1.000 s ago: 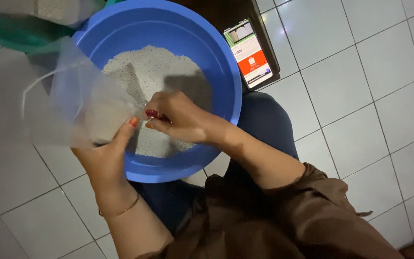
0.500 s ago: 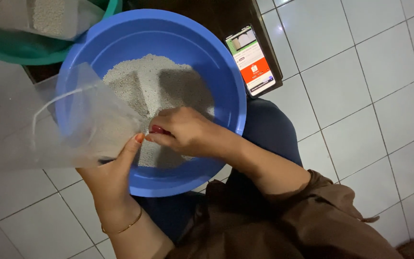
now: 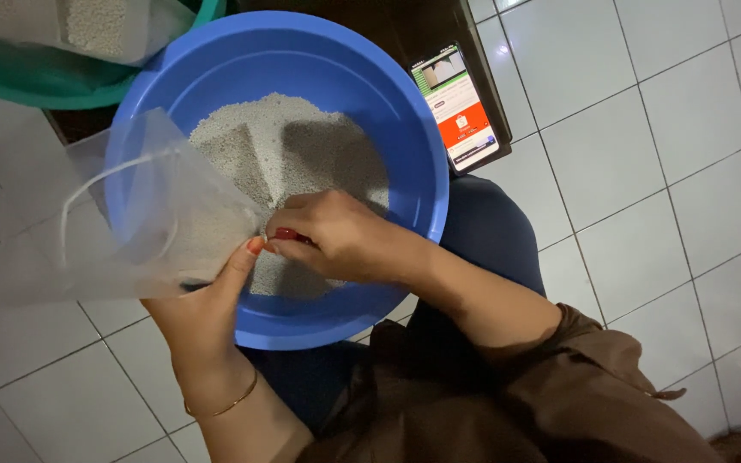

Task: Filling a small plastic container with granular material from a basin using a spoon

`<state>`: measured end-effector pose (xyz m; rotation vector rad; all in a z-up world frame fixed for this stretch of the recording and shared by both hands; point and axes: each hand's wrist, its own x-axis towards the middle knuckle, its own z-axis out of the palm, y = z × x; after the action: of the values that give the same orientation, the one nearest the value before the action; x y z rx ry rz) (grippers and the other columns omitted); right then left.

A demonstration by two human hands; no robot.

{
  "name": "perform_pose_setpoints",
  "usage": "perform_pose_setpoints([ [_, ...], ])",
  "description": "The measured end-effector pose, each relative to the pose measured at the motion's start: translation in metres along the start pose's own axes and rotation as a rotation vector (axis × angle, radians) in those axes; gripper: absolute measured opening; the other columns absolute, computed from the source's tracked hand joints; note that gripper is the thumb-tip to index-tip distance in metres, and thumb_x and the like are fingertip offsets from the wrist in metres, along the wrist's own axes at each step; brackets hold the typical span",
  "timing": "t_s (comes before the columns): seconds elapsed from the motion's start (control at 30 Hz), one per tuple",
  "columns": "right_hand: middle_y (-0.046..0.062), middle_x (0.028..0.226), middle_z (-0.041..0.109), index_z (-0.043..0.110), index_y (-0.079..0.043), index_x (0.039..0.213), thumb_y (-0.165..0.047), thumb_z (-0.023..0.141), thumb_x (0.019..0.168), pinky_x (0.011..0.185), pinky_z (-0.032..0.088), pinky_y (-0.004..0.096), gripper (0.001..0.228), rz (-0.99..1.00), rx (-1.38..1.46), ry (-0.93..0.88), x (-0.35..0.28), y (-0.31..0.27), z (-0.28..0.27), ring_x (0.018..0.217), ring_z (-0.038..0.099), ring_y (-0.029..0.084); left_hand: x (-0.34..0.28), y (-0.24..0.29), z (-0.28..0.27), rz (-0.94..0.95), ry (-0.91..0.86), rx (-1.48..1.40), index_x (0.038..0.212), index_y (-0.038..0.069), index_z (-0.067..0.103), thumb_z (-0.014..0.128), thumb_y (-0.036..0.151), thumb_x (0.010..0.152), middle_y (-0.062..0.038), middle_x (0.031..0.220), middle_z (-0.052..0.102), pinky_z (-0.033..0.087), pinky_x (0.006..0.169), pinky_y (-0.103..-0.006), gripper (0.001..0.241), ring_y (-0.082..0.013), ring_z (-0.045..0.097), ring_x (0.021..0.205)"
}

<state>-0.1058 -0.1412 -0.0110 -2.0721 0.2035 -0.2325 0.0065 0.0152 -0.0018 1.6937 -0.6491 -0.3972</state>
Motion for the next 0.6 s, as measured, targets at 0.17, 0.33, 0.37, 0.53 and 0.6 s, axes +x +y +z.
perform_pose_setpoints([
  [0.17,0.019,0.075,0.068,0.067,-0.004,0.09,-0.015,0.061,0.1,0.057,0.053,0.04,0.016,0.035,0.003,-0.028,0.001,-0.01,-0.004,0.061,0.068,0.032,-0.001,-0.004,-0.001,0.028,-0.005,0.003,0.137,-0.008,0.054,0.094,-0.002,0.075,-0.021,0.131,0.057,0.041,0.109,-0.0575,0.074,-0.0269,0.048,0.124],
  [0.33,0.02,0.074,0.069,0.068,-0.001,0.088,-0.016,0.061,0.1,0.055,0.053,0.038,0.02,0.057,-0.034,-0.063,0.002,-0.011,-0.004,0.059,0.068,0.032,-0.003,-0.007,0.002,0.031,-0.009,0.003,0.135,-0.009,0.057,0.094,-0.003,0.075,-0.025,0.129,0.06,0.043,0.104,-0.0587,0.07,-0.0286,0.047,0.123],
  [0.37,0.02,0.074,0.068,0.068,-0.001,0.089,-0.018,0.059,0.1,0.054,0.052,0.04,0.022,0.042,-0.02,-0.056,0.001,-0.009,-0.003,0.06,0.067,0.034,-0.003,-0.007,0.001,0.025,-0.009,-0.01,0.135,-0.009,0.057,0.093,-0.004,0.076,-0.025,0.128,0.06,0.043,0.105,-0.0588,0.07,-0.0285,0.047,0.124],
  [0.53,0.02,0.073,0.068,0.069,-0.001,0.09,-0.015,0.059,0.1,0.054,0.053,0.038,0.02,0.007,-0.019,-0.046,0.0,-0.009,-0.005,0.06,0.068,0.032,0.0,-0.004,0.0,0.022,-0.009,-0.014,0.135,-0.009,0.056,0.094,-0.004,0.075,-0.025,0.128,0.059,0.043,0.104,-0.0603,0.071,-0.0299,0.048,0.123],
  [0.6,0.021,0.076,0.068,0.07,0.0,0.094,-0.018,0.059,0.101,0.053,0.053,0.04,0.022,-0.013,0.043,-0.007,0.0,-0.009,-0.005,0.062,0.069,0.035,-0.001,-0.008,0.001,0.029,-0.006,-0.019,0.137,-0.009,0.055,0.096,-0.003,0.073,-0.023,0.126,0.058,0.044,0.104,-0.0597,0.077,-0.0264,0.046,0.121],
])
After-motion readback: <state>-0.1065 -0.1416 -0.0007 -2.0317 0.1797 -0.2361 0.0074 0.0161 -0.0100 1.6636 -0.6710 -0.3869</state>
